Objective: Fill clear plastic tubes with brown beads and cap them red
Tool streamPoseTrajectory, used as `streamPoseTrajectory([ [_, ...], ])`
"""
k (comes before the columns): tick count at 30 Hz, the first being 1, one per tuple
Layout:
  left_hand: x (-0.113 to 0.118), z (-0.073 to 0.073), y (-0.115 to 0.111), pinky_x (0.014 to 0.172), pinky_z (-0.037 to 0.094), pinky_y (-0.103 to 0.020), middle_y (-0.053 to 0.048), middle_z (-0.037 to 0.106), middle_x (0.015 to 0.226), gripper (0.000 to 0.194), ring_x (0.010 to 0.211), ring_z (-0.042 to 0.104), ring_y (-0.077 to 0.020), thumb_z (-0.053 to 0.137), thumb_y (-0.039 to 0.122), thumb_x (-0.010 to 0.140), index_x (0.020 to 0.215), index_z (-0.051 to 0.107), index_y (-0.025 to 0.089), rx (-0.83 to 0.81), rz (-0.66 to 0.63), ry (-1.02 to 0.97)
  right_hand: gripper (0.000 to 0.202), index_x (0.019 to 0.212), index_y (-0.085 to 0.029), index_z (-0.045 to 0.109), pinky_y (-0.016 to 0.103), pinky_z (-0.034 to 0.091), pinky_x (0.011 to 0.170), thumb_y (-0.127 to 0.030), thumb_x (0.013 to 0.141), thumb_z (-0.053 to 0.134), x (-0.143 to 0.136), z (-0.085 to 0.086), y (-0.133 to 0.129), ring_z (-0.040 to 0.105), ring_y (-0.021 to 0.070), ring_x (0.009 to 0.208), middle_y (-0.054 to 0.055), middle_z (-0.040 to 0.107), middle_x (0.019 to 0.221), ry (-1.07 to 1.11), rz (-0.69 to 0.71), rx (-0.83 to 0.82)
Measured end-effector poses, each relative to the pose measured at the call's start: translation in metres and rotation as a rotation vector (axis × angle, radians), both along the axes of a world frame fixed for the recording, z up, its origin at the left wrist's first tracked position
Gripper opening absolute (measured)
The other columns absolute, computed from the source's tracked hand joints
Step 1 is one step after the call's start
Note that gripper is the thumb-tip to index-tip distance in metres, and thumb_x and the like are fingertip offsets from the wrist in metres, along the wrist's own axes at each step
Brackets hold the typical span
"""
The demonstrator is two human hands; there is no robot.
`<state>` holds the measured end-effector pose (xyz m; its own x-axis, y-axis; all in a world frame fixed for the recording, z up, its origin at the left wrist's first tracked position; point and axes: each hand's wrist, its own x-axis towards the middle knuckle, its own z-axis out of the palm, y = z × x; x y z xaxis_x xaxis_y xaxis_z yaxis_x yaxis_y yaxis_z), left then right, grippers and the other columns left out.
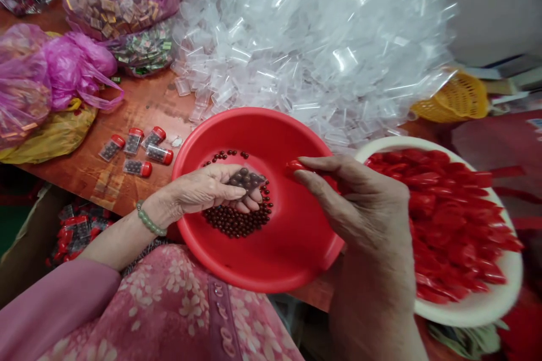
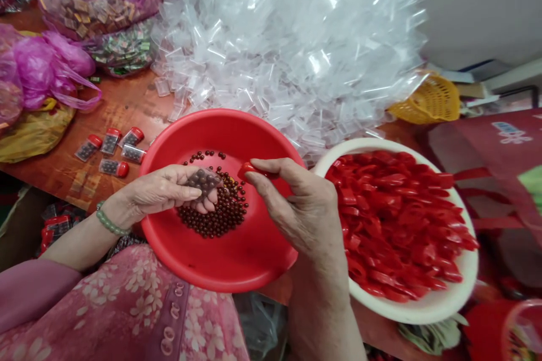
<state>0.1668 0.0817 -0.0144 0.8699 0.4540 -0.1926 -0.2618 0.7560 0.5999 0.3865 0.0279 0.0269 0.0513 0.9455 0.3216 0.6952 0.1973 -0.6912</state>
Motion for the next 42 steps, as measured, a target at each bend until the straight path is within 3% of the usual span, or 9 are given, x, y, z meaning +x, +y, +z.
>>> streamPoseTrajectory([
  [3, 0.000, 0.001, 0.000, 0.076, 0.056, -0.022, -0.008, 0.070, 0.091, 0.031, 0.083, 0.070, -0.0136, 0.083, 0.025, 0.074, 0.095, 0.069, 0.008, 0.007, 0.009, 0.002, 0.015, 0.098, -0.027, 0.075, 0.033, 0.060, 0.081, -0.029, 0.083, 0.074, -0.004, -0.004, -0.002, 0.074, 0.0177, 0.083, 0.000, 0.078, 0.092, 0.077, -0.060, 0.013],
  [11, -0.001, 0.000, 0.003, 0.075, 0.059, -0.026, -0.009, 0.073, 0.091, 0.019, 0.081, 0.072, -0.0159, 0.071, 0.015, 0.081, 0.098, 0.068, 0.007, -0.103, -0.010, -0.010, 0.014, 0.098, -0.026, 0.074, 0.030, 0.061, 0.078, -0.026, 0.084, 0.073, -0.018, 0.000, 0.010, 0.073, 0.0157, 0.080, 0.000, 0.077, 0.090, 0.103, 0.086, -0.020],
  [16, 0.001, -0.001, 0.007, 0.071, 0.060, -0.028, -0.012, 0.073, 0.088, 0.019, 0.076, 0.072, -0.0176, 0.056, 0.019, 0.094, 0.097, 0.067, 0.004, -0.145, 0.024, -0.031, 0.014, 0.094, -0.026, 0.075, 0.030, 0.060, 0.078, -0.024, 0.081, 0.076, -0.015, 0.003, 0.011, 0.072, 0.0154, 0.078, -0.001, 0.077, 0.087, 0.151, 0.037, -0.054],
  [22, 0.001, 0.000, 0.008, 0.070, 0.059, -0.027, -0.012, 0.073, 0.088, 0.020, 0.076, 0.073, -0.0178, 0.053, 0.019, 0.096, 0.098, 0.066, 0.005, -0.161, 0.052, -0.038, 0.010, 0.089, -0.024, 0.075, 0.028, 0.060, 0.071, -0.023, 0.079, 0.077, -0.029, 0.003, 0.018, 0.071, 0.0134, 0.071, -0.002, 0.076, 0.081, 0.447, -0.084, -0.054],
  [27, 0.002, 0.000, 0.004, 0.069, 0.058, -0.025, -0.011, 0.073, 0.088, 0.023, 0.076, 0.072, -0.0159, 0.068, 0.027, 0.088, 0.098, 0.067, 0.006, -0.114, 0.061, -0.021, 0.009, 0.088, -0.025, 0.074, 0.028, 0.058, 0.072, -0.028, 0.080, 0.076, -0.049, -0.009, 0.022, 0.070, 0.0127, 0.075, -0.001, 0.075, 0.082, 0.586, -0.085, -0.082],
  [33, 0.005, 0.000, -0.003, 0.072, 0.053, -0.022, -0.005, 0.069, 0.084, 0.037, 0.075, 0.068, -0.0104, 0.081, 0.039, 0.076, 0.094, 0.066, 0.010, -0.021, 0.124, 0.014, 0.012, 0.089, -0.024, 0.073, 0.027, 0.055, 0.070, -0.030, 0.079, 0.076, -0.060, -0.018, 0.016, 0.067, 0.0118, 0.074, -0.001, 0.073, 0.081, 0.588, -0.137, -0.052],
  [42, 0.009, -0.002, -0.005, 0.071, 0.048, -0.022, -0.003, 0.064, 0.082, 0.042, 0.072, 0.062, -0.0088, 0.074, 0.049, 0.080, 0.095, 0.062, 0.012, 0.141, 0.150, 0.063, 0.017, 0.086, -0.021, 0.071, 0.026, 0.056, 0.064, -0.036, 0.079, 0.076, -0.065, -0.020, 0.016, 0.067, 0.0124, 0.070, 0.000, 0.073, 0.079, 0.613, -0.214, -0.024],
])
